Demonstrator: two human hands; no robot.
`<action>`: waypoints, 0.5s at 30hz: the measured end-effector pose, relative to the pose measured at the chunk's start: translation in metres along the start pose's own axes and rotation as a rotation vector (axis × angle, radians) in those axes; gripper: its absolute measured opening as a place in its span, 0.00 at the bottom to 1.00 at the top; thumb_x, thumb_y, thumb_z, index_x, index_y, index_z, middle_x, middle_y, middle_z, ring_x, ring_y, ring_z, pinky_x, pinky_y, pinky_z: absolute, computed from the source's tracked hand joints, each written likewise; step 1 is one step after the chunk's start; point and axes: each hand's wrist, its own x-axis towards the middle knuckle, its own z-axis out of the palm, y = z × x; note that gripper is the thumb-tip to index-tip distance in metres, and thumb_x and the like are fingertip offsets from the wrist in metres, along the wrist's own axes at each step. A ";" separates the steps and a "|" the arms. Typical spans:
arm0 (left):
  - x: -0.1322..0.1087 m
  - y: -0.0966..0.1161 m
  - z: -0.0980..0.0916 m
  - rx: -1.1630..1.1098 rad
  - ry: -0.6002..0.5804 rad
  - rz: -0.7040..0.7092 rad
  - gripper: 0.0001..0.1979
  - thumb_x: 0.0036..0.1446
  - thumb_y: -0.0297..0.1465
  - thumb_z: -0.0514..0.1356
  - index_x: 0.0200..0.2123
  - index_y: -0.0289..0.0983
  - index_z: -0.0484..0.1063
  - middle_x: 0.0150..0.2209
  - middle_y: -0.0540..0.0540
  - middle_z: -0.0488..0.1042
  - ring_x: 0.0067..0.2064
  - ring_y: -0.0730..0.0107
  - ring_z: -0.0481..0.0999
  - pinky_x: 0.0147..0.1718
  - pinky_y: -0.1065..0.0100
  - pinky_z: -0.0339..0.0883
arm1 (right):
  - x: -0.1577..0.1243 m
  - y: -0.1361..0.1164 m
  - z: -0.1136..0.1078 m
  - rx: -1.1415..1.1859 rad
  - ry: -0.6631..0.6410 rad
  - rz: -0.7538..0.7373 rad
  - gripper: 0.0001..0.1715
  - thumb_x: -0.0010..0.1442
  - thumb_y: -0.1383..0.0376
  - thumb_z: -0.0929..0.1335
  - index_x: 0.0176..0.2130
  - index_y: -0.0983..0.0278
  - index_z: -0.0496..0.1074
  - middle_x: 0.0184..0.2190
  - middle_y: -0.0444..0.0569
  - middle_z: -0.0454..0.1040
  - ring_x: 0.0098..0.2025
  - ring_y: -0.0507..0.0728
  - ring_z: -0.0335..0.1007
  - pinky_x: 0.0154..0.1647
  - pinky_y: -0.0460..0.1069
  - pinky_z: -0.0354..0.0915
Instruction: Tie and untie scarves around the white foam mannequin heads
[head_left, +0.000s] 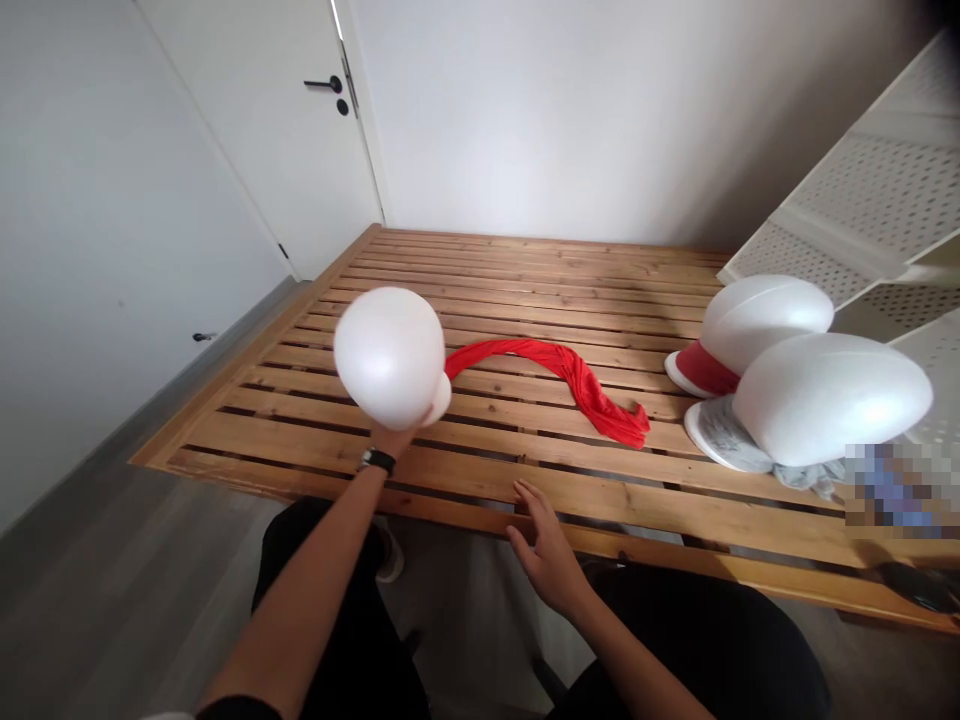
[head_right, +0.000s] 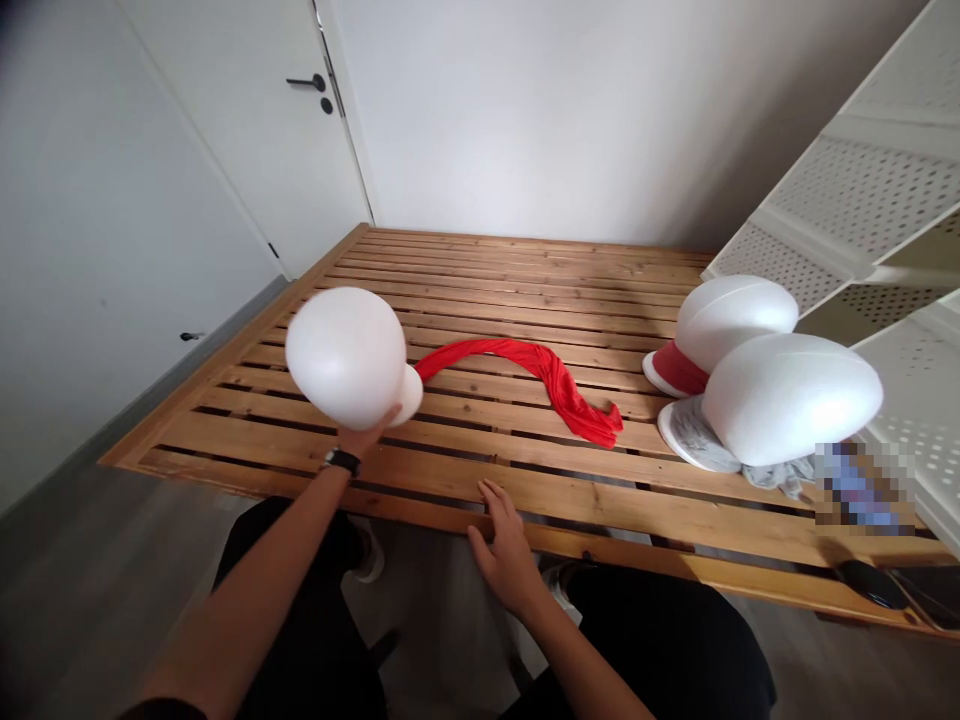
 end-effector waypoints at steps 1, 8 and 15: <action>0.023 -0.007 -0.014 -0.035 0.119 -0.093 0.41 0.56 0.44 0.70 0.65 0.26 0.65 0.65 0.30 0.69 0.67 0.56 0.68 0.66 0.51 0.64 | 0.000 0.003 -0.003 0.008 0.006 0.015 0.34 0.70 0.60 0.63 0.71 0.54 0.54 0.71 0.54 0.56 0.71 0.63 0.58 0.72 0.65 0.57; 0.148 -0.049 -0.045 -0.051 0.235 -0.307 0.46 0.38 0.39 0.79 0.61 0.33 0.71 0.63 0.36 0.72 0.66 0.50 0.70 0.67 0.51 0.65 | 0.009 0.012 -0.019 0.019 0.000 0.086 0.33 0.71 0.57 0.63 0.71 0.52 0.53 0.69 0.53 0.60 0.69 0.62 0.60 0.72 0.64 0.57; 0.209 -0.053 0.007 -0.146 0.229 -0.208 0.45 0.40 0.41 0.78 0.61 0.31 0.71 0.63 0.35 0.72 0.65 0.52 0.70 0.67 0.54 0.65 | 0.012 0.014 -0.022 -0.001 -0.060 0.111 0.32 0.71 0.59 0.63 0.70 0.54 0.55 0.69 0.53 0.60 0.70 0.62 0.58 0.72 0.65 0.58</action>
